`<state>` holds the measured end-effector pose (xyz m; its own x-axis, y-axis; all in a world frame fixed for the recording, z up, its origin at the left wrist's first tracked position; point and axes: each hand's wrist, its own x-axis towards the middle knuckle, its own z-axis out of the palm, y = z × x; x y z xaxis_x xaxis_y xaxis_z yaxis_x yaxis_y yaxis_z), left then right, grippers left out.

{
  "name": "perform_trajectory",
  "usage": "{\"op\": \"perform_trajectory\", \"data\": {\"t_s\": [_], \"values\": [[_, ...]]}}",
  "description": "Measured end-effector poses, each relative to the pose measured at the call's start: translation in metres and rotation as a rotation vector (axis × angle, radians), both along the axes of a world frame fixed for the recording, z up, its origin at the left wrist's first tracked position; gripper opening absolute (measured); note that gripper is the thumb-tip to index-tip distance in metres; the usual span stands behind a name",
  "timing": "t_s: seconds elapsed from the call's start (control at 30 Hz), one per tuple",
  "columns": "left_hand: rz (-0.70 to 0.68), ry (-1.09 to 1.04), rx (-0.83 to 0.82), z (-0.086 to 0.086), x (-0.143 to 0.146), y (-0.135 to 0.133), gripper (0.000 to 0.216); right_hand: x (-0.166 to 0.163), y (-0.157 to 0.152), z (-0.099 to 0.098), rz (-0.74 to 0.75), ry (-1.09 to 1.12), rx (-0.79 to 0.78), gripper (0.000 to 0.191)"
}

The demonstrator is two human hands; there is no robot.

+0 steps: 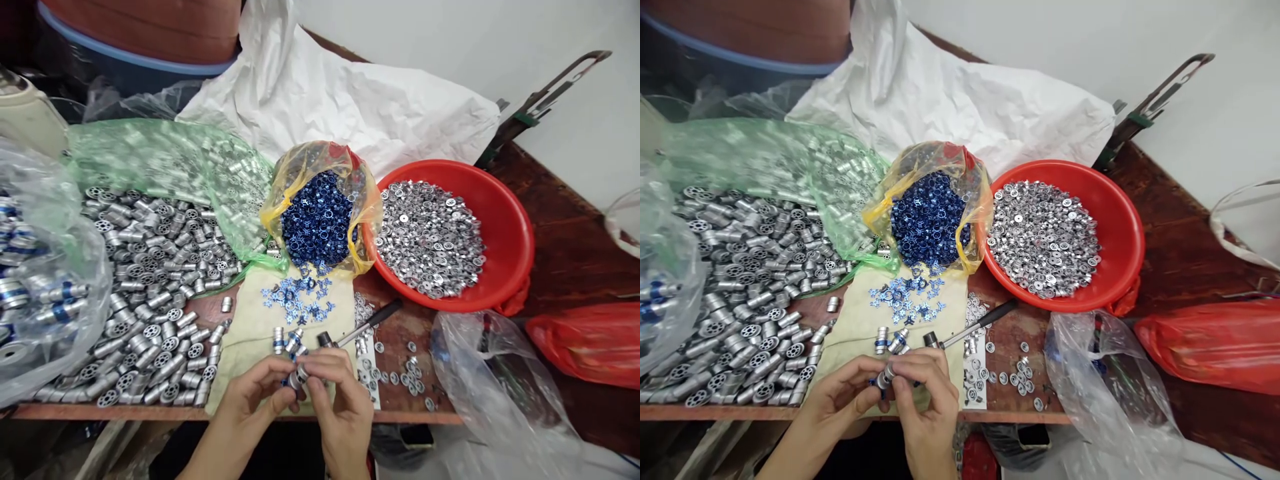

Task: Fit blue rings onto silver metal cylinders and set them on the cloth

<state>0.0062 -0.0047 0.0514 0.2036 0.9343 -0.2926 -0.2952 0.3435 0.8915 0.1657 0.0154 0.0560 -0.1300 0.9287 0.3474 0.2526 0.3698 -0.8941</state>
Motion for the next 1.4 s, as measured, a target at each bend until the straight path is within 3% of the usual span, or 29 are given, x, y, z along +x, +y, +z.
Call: {"op": "perform_trajectory", "data": {"t_s": [0.13,0.23,0.33,0.53,0.63,0.73,0.77,0.87,0.97,1.03,1.17,1.3,1.4], "values": [[-0.01,-0.1,-0.063,0.001,-0.003,-0.001,0.018,0.005,0.001,0.006,0.086,-0.204,0.192,0.044],[-0.006,-0.141,-0.106,0.0,-0.004,-0.003,0.019,0.007,-0.001,0.009,0.16,-0.34,0.216,0.049],[0.004,-0.168,-0.141,-0.002,-0.004,-0.004,0.022,0.003,-0.002,0.004,0.138,-0.461,0.274,0.057],[-0.041,-0.059,-0.124,-0.004,-0.007,-0.01,0.023,-0.011,-0.005,-0.005,0.034,-0.502,0.42,0.041],[0.05,0.246,0.014,-0.012,-0.015,-0.021,0.018,-0.006,-0.007,0.003,0.139,-0.544,0.311,0.05],[0.277,0.844,0.333,-0.023,-0.021,-0.029,0.017,0.008,0.005,0.009,0.142,-0.602,0.21,0.072],[0.312,1.012,0.428,-0.026,-0.022,-0.029,0.021,0.013,0.014,0.009,0.097,-0.614,0.195,0.07],[0.334,1.292,0.601,-0.026,-0.03,-0.014,0.027,0.019,0.047,0.008,0.007,-0.671,0.171,0.034],[0.444,1.594,0.552,-0.018,-0.05,0.019,0.032,0.01,0.076,0.008,0.04,-0.738,0.194,0.02],[0.329,1.807,0.419,-0.015,-0.067,0.042,0.027,-0.003,0.089,0.008,0.075,-0.761,0.209,0.016],[0.186,1.826,0.435,-0.018,-0.085,0.062,0.013,-0.028,0.108,0.001,0.12,-0.778,0.208,0.006],[0.24,1.767,0.483,-0.016,-0.081,0.044,0.012,-0.035,0.118,-0.003,0.112,-0.736,0.2,0.013],[0.325,1.583,0.623,-0.012,-0.071,0.026,0.009,-0.031,0.104,0.007,0.128,-0.641,0.212,0.014]]}}
